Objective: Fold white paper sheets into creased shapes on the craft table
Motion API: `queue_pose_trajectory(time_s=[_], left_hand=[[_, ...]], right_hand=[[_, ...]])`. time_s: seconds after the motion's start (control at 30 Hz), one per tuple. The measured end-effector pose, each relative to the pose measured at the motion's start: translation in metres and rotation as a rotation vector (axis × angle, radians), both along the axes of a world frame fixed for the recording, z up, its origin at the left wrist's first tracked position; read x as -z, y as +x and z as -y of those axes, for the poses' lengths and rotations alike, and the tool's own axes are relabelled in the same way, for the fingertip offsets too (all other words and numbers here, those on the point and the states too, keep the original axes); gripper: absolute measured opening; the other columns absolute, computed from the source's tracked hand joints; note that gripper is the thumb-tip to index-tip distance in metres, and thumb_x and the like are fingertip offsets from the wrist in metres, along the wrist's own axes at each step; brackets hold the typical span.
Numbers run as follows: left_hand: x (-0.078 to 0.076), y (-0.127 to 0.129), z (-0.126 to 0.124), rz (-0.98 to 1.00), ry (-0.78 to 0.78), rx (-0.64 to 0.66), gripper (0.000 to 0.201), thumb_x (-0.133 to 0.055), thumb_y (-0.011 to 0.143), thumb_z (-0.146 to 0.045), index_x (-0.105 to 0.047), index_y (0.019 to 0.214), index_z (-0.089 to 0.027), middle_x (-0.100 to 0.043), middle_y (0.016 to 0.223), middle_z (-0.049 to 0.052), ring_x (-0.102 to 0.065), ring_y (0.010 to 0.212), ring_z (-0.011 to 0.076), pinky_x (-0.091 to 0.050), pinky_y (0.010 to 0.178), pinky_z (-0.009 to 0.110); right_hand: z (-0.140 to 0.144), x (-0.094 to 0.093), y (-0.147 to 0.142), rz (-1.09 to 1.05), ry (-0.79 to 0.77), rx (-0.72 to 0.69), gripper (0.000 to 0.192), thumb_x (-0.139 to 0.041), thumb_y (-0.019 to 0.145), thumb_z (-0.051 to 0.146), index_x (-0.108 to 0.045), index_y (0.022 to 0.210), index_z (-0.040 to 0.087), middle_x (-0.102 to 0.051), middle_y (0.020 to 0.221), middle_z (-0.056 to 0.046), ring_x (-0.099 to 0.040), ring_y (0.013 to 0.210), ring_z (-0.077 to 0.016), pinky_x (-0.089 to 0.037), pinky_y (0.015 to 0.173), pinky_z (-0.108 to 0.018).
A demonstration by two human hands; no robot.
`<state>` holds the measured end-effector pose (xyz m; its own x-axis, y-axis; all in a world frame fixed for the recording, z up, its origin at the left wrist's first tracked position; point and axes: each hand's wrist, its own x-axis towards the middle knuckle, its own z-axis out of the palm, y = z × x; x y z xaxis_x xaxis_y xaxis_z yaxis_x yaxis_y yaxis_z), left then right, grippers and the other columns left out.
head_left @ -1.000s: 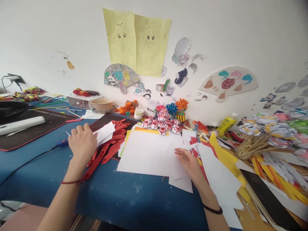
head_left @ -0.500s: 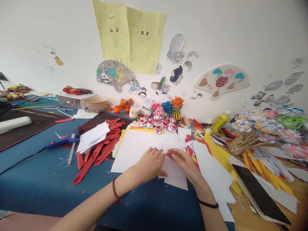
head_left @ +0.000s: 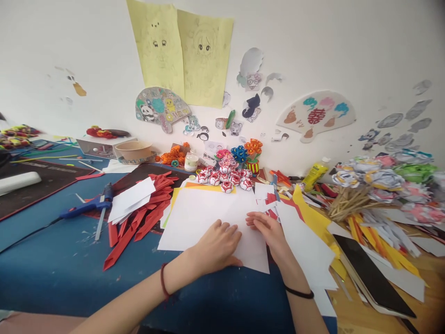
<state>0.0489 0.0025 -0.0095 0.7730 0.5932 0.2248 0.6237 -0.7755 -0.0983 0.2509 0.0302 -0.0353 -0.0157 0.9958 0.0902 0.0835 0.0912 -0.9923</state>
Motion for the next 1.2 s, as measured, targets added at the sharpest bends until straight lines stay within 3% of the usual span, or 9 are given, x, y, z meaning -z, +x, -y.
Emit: queue_pose_trajectory(time_s=[0.13, 0.33, 0.4, 0.5, 0.6, 0.7, 0.83, 1.0, 1.2], left_hand=[[-0.002, 0.002, 0.002, -0.026, -0.002, 0.002, 0.034, -0.062, 0.084, -0.042, -0.054, 0.104, -0.016, -0.066, 0.094, 0.007, -0.061, 0.084, 0.0235, -0.038, 0.077, 0.036], [-0.001, -0.005, -0.009, 0.007, -0.045, 0.023, 0.021, -0.061, 0.087, -0.036, -0.057, 0.095, -0.018, -0.066, 0.085, 0.003, -0.062, 0.078, 0.0209, -0.038, 0.074, 0.034], [0.002, -0.005, -0.016, 0.051, -0.066, -0.021, 0.025, -0.061, 0.087, -0.039, -0.057, 0.100, -0.019, -0.067, 0.087, 0.003, -0.063, 0.081, 0.0214, -0.039, 0.076, 0.034], [0.010, 0.002, -0.026, 0.133, -0.041, -0.214, 0.046, -0.060, 0.083, -0.051, -0.056, 0.113, -0.016, -0.066, 0.108, 0.011, -0.061, 0.097, 0.0277, -0.040, 0.084, 0.039], [0.018, 0.010, -0.040, 0.142, -0.014, -0.366, 0.070, -0.060, 0.079, -0.060, -0.050, 0.125, -0.008, -0.051, 0.133, 0.024, -0.050, 0.119, 0.0361, -0.035, 0.096, 0.047], [0.019, 0.010, -0.057, 0.077, -0.071, -0.267, 0.082, -0.061, 0.075, -0.064, -0.045, 0.131, -0.007, -0.039, 0.143, 0.027, -0.038, 0.131, 0.0373, -0.029, 0.104, 0.049], [0.013, 0.000, -0.079, 0.013, -0.195, -0.106, 0.079, -0.061, 0.074, -0.066, -0.047, 0.130, -0.011, -0.042, 0.142, 0.023, -0.042, 0.129, 0.0354, -0.031, 0.103, 0.047], [0.013, -0.005, -0.084, 0.125, -0.211, -0.117, 0.088, -0.065, 0.071, -0.065, -0.041, 0.135, -0.010, -0.050, 0.136, 0.022, -0.049, 0.123, 0.0330, -0.032, 0.102, 0.044], [0.018, -0.011, -0.086, 0.221, -0.257, -0.125, 0.087, -0.066, 0.071, -0.063, -0.038, 0.138, -0.016, -0.049, 0.139, 0.016, -0.051, 0.121, 0.0310, -0.034, 0.099, 0.042]], right_hand=[[-0.002, 0.002, 0.000, 0.037, 0.000, 0.016, 0.027, -0.060, 0.076, 0.032, -0.068, 0.098, 0.019, -0.071, 0.096, -0.009, -0.067, 0.086, -0.0229, -0.051, 0.081, -0.037], [-0.010, 0.006, 0.002, 0.130, 0.082, 0.127, 0.028, -0.053, 0.075, 0.026, -0.067, 0.097, 0.018, -0.071, 0.094, -0.008, -0.067, 0.083, -0.0216, -0.050, 0.079, -0.037], [-0.016, 0.005, 0.003, 0.138, 0.088, 0.136, 0.029, -0.051, 0.074, 0.025, -0.067, 0.098, 0.017, -0.071, 0.092, -0.008, -0.067, 0.080, -0.0210, -0.050, 0.075, -0.035], [-0.030, -0.004, 0.000, 0.156, 0.089, 0.124, 0.031, -0.050, 0.073, 0.025, -0.067, 0.097, 0.017, -0.071, 0.089, -0.008, -0.066, 0.075, -0.0198, -0.050, 0.071, -0.033], [-0.049, -0.017, -0.008, 0.176, 0.109, 0.093, 0.031, -0.050, 0.072, 0.023, -0.068, 0.097, 0.017, -0.071, 0.087, -0.007, -0.066, 0.074, -0.0186, -0.050, 0.070, -0.032], [-0.070, -0.026, -0.020, 0.137, 0.141, 0.042, 0.031, -0.049, 0.070, 0.022, -0.068, 0.095, 0.017, -0.071, 0.086, -0.006, -0.066, 0.074, -0.0179, -0.051, 0.070, -0.031], [-0.091, -0.020, -0.031, 0.066, 0.181, 0.098, 0.030, -0.048, 0.067, 0.020, -0.069, 0.088, 0.016, -0.070, 0.084, -0.006, -0.065, 0.072, -0.0172, -0.052, 0.068, -0.031], [-0.099, -0.002, -0.029, 0.092, 0.155, 0.269, 0.027, -0.046, 0.066, 0.020, -0.070, 0.077, 0.015, -0.069, 0.076, -0.006, -0.062, 0.060, -0.0155, -0.051, 0.061, -0.029], [-0.094, 0.000, -0.024, 0.147, 0.150, 0.322, 0.026, -0.045, 0.067, 0.021, -0.070, 0.074, 0.015, -0.069, 0.075, -0.006, -0.060, 0.057, -0.0145, -0.048, 0.057, -0.027]])
